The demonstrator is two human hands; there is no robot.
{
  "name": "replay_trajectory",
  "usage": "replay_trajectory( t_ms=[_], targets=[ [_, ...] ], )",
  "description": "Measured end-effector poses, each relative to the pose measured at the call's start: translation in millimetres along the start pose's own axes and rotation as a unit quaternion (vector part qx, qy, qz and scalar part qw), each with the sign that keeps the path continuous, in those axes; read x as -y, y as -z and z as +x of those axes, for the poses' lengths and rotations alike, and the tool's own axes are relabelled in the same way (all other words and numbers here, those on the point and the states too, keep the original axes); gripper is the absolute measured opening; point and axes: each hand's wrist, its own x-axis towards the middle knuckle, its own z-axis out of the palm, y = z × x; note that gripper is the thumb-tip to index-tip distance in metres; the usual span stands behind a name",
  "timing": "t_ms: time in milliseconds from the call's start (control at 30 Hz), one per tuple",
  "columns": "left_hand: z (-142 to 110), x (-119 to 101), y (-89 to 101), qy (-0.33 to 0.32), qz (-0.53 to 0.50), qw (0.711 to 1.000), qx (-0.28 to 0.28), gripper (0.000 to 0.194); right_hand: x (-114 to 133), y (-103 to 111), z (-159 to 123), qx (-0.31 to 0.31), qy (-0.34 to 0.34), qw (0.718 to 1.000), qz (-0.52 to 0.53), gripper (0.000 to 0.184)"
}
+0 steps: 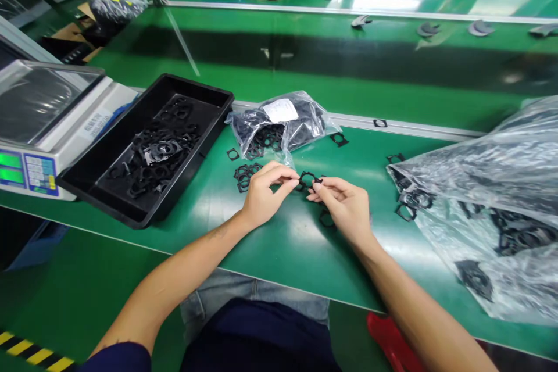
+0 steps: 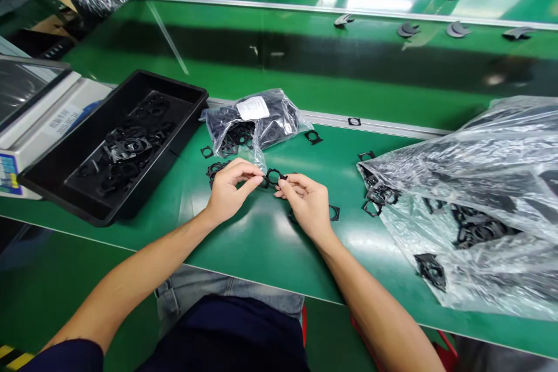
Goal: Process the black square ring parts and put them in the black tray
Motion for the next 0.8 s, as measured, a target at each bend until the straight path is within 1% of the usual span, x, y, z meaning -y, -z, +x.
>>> replay_trajectory(
  t_ms=[67,133,267,533,800],
  targets=[
    [0.5,-3.2,1.2,-0.037,0.026,0.999,-0.002,0.013,0.6,-0.1,-0.2,0.012,0.004,1.000,-0.005,0.042],
    [0.5,-3.9,1.1,-0.058,0.040,0.998,0.002,0.011,1.8,-1.0,-1.2,0.036,0.004,0.999,-0.002,0.044],
    [-0.3,0.5,-0.8,-0.061,0.054,0.997,-0.002,0.012,4.6,-3.1,-4.3,0.070,-0.005,0.998,0.005,0.046],
    [-1.7,2.3,-2.3,-0.093,0.060,0.994,-0.012,0.007,6.6,-2.4,-6.2,0.081,-0.024,0.996,0.025,0.043],
    [-2.7,3.3,-2.2,-0.095,0.073,0.993,-0.019,0.008,6.9,-2.1,-5.7,0.089,-0.023,0.995,0.029,0.042]
  ],
)
